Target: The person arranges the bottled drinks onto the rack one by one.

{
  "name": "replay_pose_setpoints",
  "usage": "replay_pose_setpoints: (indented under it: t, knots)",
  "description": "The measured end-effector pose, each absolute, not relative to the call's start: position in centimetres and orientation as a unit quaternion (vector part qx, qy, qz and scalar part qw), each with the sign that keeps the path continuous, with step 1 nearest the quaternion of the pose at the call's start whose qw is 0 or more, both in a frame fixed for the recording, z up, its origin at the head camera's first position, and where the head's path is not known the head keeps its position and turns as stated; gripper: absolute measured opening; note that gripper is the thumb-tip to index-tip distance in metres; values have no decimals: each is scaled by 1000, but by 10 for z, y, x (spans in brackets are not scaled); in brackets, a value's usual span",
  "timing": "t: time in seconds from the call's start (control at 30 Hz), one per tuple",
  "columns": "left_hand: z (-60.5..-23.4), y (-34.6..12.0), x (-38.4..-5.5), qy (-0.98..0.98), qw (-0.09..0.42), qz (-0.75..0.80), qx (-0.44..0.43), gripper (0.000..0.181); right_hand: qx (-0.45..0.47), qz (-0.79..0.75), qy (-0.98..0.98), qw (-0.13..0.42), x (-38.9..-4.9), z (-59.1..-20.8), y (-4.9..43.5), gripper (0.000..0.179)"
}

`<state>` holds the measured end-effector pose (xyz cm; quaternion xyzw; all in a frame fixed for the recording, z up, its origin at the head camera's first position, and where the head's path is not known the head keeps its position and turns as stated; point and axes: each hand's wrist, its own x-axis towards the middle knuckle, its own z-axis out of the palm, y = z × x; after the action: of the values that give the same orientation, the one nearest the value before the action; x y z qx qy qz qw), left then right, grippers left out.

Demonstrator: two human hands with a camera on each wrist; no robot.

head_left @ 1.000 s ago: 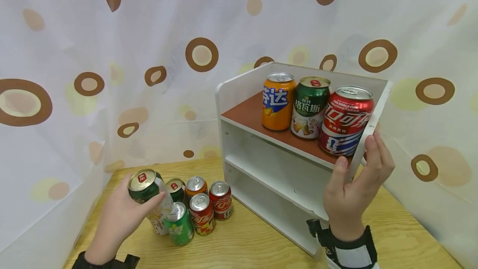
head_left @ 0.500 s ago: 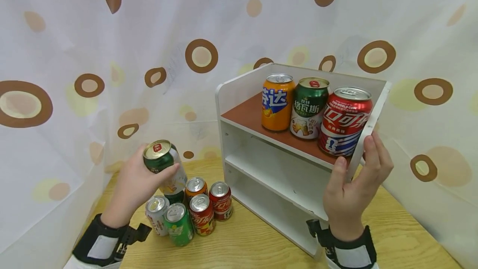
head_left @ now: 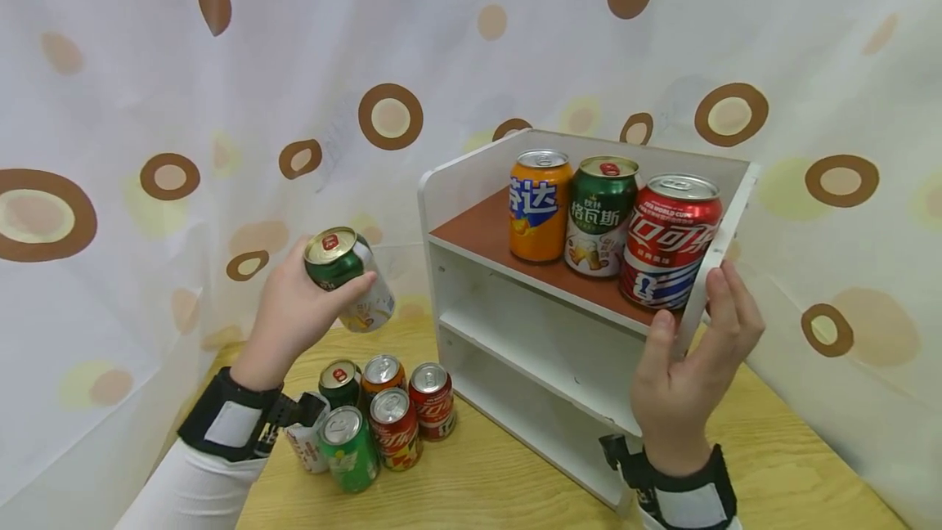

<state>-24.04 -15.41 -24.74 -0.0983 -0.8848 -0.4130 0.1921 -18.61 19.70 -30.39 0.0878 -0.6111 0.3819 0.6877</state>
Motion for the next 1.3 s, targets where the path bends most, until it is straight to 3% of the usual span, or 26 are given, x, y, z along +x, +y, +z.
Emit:
replay_pose_setpoints:
  t: [0.17,1.3]
  knots:
    - [-238,-144,-249,-874,210,-421,-117,63,87,377,-617,686,-188,-304,199,41]
    - [-201,-73,-287,-850,177,-450,-210,67,96,378,-620,681,-189,-311,206,44]
